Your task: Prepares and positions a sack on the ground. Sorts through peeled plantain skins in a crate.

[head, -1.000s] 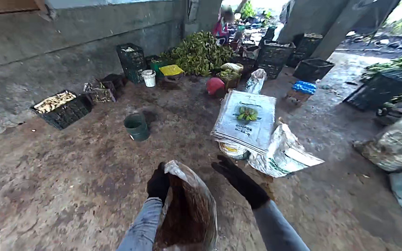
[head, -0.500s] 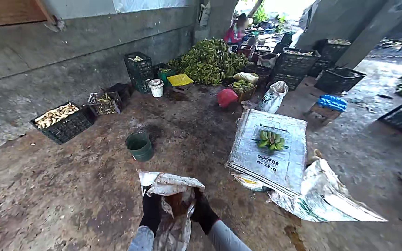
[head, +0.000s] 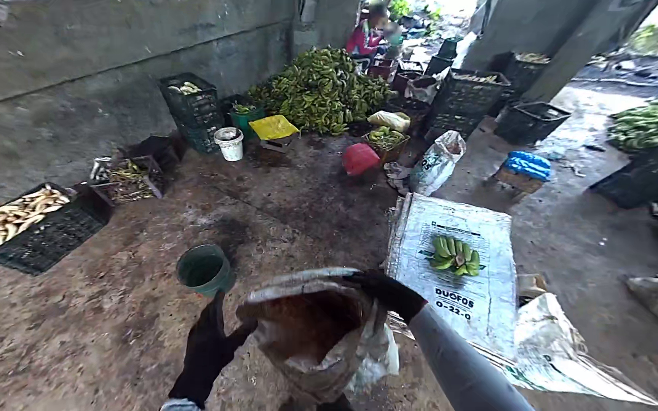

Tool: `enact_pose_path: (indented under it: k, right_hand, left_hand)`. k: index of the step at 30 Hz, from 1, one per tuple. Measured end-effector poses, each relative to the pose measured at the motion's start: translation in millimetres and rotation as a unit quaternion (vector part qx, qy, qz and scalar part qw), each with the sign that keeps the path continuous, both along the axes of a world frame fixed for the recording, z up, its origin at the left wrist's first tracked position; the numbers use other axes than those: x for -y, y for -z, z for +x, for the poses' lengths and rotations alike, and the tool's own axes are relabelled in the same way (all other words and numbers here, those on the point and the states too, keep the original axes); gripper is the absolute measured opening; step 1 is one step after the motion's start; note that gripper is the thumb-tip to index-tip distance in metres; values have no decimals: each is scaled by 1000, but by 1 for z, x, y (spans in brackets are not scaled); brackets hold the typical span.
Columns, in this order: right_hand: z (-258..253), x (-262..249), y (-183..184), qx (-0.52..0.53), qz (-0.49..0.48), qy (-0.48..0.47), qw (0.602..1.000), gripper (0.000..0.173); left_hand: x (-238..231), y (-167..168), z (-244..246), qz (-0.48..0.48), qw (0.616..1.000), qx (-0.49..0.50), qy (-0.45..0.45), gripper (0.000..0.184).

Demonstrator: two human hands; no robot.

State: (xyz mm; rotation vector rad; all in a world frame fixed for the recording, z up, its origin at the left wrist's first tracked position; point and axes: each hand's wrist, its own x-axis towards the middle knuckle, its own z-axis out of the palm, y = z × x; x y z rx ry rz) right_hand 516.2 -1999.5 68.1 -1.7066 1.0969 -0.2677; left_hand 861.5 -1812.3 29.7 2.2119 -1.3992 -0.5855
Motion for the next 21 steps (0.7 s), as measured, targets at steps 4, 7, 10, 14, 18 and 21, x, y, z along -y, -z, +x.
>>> enact_pose_path:
  k: [4,7,10,14,18,21]
  right_hand:
    - [32,81,-6,-13,-26,-71,997,30]
    - [59,147,-17,3,-20,-150,988,31]
    - [65,216,-26,-61,-59,-147,985,44]
    - [44,287,-40,-168,-198,22,965,75]
    - [-10,271,-39,-44,-199,217,955,77]
    - [-14,250,-5,-89,-113,221,965,100]
  left_hand:
    - [104,-18,-79,-211,948,191,140,103]
    - [204,-4,-115,-219,926,285,114,90]
    - [292,-29,-117,-39,957,263,114,45]
    - [391,-51,-112,139,972,164,97,49]
    - [446,-36,-101,155,985,77,-6,51]
    - [486,-23,-95,138,990,-5,-27,49]
